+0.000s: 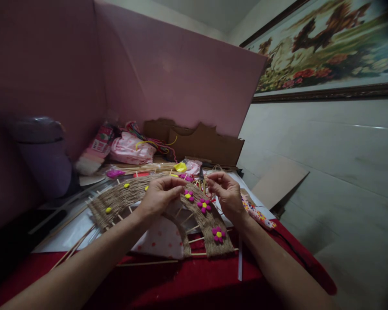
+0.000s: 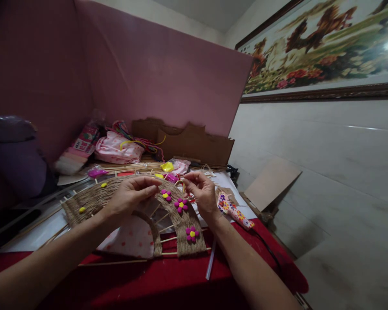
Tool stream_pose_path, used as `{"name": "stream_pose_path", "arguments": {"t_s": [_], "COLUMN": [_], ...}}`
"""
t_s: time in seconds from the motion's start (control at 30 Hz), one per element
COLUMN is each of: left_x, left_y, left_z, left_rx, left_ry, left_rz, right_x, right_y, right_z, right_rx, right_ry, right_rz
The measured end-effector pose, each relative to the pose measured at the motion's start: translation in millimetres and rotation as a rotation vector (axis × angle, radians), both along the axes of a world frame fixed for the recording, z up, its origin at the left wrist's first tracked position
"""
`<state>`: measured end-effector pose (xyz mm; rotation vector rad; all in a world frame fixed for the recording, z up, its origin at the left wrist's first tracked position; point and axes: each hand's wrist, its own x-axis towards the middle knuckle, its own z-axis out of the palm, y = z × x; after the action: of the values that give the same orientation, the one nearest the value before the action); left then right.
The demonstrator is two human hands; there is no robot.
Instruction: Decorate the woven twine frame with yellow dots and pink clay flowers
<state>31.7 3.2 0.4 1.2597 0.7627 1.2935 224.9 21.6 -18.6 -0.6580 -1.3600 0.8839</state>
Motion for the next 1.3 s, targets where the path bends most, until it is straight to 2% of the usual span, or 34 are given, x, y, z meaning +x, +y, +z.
{"name": "stream_pose_path", "arguments": {"t_s": [0.2,0.37,0.47,0.57,0.7,0.87,0.97,1.1,1.3], "left_x": [3,1,1,1,2,2,0,-2,-8], "left_y": [-3,-3,-3,-3,-3,-4,-3,2,13], "left_z": [2.2,0.5,0.8,2.4,3.2,2.9,0.4,-9.0,-19.5], "left_rx": [0.073,0.087,0.077,0.043,0.085,0.125,0.204,0.371,0.725], "left_ry": [0.045,0.121,0.092,0.058,0.053,0.15,0.23,0.342,0.725], "left_rz": [0.065,0.039,0.037,0.033,0.036,0.111,0.171,0.224,0.35], "right_x": [0,-1,-1,0,0,2,3,4,3], "right_y": [0,-2,-2,-1,1,8,13,16,14], "right_z": [-0.6,0.9,2.0,1.7,0.7,-2.8,-6.3,-9.1,-8.6], "right_rx": [-0.049,-0.102,-0.105,-0.083,-0.067,-0.038,-0.028,-0.114,-0.223], "right_ry": [0.023,0.109,0.108,0.087,0.063,-0.045,-0.139,-0.193,-0.222], "right_rz": [0.018,0.072,0.069,0.037,-0.023,-0.192,-0.231,-0.109,-0.013]}}
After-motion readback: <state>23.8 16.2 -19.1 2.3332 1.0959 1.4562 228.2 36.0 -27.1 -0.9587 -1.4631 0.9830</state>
